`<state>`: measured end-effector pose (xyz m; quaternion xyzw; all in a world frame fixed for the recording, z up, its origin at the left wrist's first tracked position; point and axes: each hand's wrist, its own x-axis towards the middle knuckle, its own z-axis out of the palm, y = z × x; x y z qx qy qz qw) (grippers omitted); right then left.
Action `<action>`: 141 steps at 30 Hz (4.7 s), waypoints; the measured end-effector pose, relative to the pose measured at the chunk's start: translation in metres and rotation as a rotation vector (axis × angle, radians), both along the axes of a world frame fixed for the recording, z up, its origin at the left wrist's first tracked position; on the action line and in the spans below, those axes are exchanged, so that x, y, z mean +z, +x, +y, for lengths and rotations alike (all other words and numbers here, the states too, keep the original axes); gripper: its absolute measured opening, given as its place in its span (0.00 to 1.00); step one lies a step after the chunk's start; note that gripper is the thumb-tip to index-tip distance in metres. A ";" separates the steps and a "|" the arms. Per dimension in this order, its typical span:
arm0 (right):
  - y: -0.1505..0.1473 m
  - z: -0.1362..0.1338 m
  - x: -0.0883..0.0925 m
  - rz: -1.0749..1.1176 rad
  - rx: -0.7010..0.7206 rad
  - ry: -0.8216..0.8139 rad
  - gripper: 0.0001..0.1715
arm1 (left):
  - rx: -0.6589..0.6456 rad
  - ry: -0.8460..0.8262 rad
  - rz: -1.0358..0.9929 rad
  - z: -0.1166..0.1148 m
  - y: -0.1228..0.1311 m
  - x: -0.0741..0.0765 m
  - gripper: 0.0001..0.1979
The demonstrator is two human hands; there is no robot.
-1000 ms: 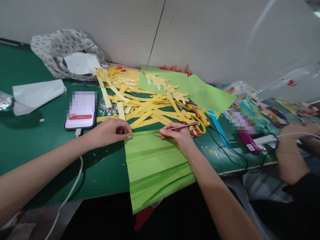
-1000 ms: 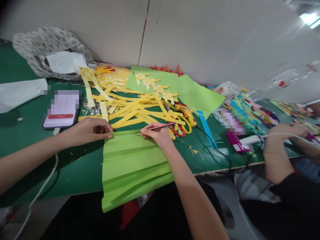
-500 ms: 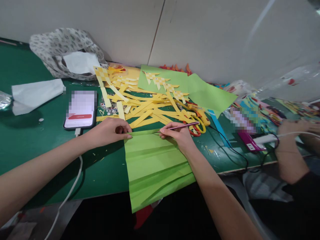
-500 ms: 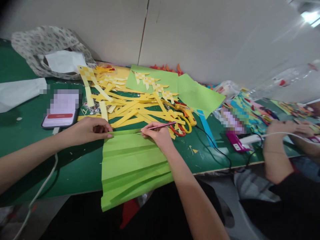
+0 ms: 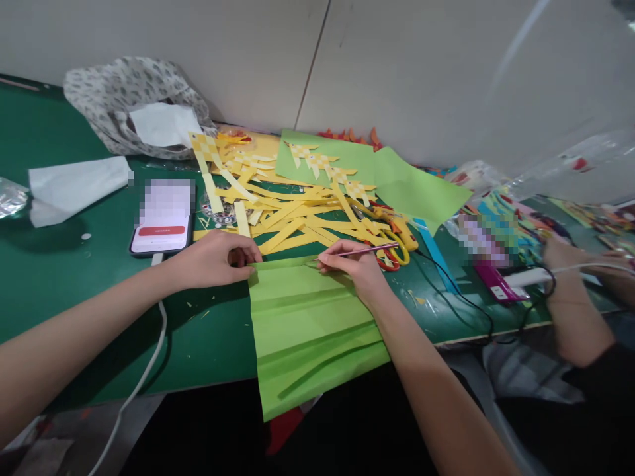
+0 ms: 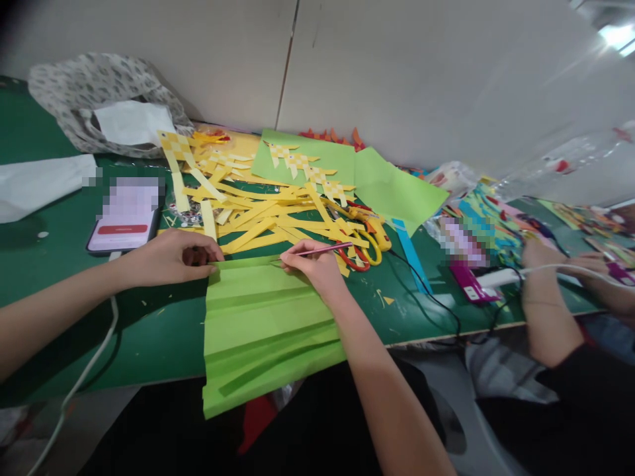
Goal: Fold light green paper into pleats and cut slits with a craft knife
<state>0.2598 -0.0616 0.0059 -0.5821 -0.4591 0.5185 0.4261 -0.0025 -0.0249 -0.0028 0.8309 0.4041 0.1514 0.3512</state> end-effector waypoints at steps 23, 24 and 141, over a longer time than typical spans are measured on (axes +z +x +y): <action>-0.054 -0.011 -0.003 -0.080 0.194 0.058 0.12 | -0.037 -0.019 -0.027 0.005 -0.002 -0.002 0.08; -0.054 -0.011 -0.003 -0.085 0.198 0.058 0.12 | -0.041 -0.023 -0.026 0.005 -0.002 -0.002 0.08; -0.040 -0.008 -0.001 -0.068 0.096 0.047 0.10 | -0.033 -0.069 -0.089 0.003 0.000 -0.002 0.14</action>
